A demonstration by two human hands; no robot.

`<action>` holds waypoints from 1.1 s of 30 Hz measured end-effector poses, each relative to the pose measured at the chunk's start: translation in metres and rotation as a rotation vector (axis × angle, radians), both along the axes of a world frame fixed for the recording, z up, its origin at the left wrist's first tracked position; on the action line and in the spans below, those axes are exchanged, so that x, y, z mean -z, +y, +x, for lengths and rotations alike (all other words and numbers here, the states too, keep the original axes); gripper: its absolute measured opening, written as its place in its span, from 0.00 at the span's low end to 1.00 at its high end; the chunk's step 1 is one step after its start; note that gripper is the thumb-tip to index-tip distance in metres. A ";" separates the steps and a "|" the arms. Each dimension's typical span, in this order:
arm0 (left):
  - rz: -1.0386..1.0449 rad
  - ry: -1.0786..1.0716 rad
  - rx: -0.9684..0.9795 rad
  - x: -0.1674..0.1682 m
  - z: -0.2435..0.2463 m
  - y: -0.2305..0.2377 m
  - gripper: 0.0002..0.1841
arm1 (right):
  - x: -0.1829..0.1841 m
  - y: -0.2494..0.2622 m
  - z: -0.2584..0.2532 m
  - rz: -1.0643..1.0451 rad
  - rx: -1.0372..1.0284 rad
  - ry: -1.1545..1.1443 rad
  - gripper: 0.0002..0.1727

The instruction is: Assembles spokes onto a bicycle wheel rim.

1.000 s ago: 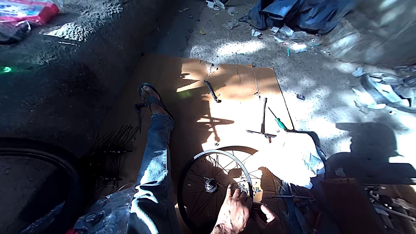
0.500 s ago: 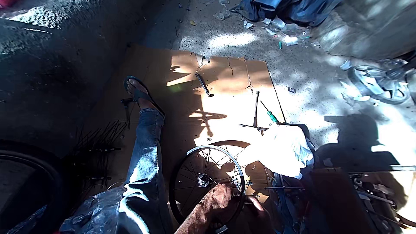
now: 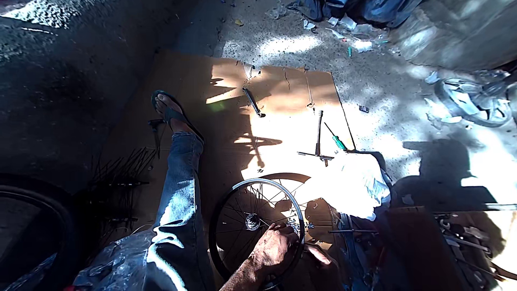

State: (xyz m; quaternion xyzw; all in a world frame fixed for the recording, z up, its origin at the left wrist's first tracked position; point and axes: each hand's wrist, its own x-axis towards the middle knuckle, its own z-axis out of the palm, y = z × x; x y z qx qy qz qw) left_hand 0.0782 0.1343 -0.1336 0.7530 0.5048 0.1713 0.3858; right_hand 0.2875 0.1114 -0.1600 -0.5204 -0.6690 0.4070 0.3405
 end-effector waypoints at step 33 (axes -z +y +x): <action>0.178 0.116 0.164 -0.004 -0.008 -0.002 0.17 | -0.002 -0.001 -0.012 -0.111 0.045 0.194 0.13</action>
